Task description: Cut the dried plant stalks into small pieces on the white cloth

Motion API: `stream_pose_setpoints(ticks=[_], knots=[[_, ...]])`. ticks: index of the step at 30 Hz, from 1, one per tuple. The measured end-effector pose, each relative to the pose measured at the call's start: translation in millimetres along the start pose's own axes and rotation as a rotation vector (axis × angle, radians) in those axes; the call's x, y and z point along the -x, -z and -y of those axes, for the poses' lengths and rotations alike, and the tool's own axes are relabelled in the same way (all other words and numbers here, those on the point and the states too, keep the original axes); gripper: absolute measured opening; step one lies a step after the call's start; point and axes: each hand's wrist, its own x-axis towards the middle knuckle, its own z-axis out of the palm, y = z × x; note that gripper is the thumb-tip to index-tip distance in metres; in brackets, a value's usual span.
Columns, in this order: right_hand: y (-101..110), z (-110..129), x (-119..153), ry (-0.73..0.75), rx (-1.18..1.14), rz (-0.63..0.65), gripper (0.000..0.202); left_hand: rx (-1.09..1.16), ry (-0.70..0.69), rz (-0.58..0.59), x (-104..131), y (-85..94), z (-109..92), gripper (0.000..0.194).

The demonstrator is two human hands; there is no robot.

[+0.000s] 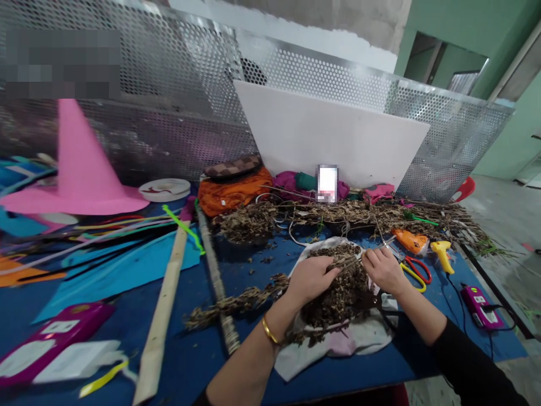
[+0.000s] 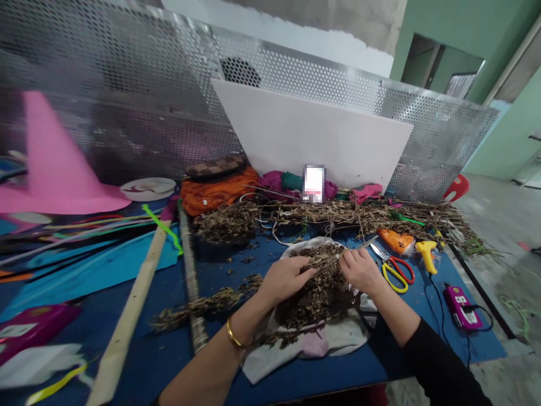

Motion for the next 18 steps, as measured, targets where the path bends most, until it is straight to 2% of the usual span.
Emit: stream_pose_setpoints(ticks=[5,7,9,11,14,16,18], knots=[[-2.7,-14.0,15.0,-0.041,-0.108,-0.031,0.026,-0.090,0.015,-0.024,0.0,-0.9,3.7,0.025],[1.3,-17.1,20.1,-0.033,-0.296,-0.078,0.026,-0.116,0.013,-0.017,-0.4,-3.1,5.2,0.025],[7.5,-18.8,22.4,-0.057,-0.593,-0.148,0.024,-0.128,-0.008,0.009,-0.7,-5.6,6.4,0.023],[12.9,-21.5,21.2,-0.199,-0.953,-0.262,0.017,-0.130,-0.025,0.031,-1.0,-7.7,7.4,0.022],[14.7,-31.9,14.3,-0.551,-1.458,-0.496,0.009,-0.117,-0.028,0.032,-1.4,-9.4,8.1,0.022],[11.6,-41.8,9.6,-0.742,-1.650,-0.607,0.011,-0.097,-0.031,0.034,-1.8,-9.3,7.9,0.022],[7.3,-49.8,7.3,-0.876,-1.739,-0.671,0.014,-0.079,-0.032,0.040,-2.0,-8.5,7.0,0.019]])
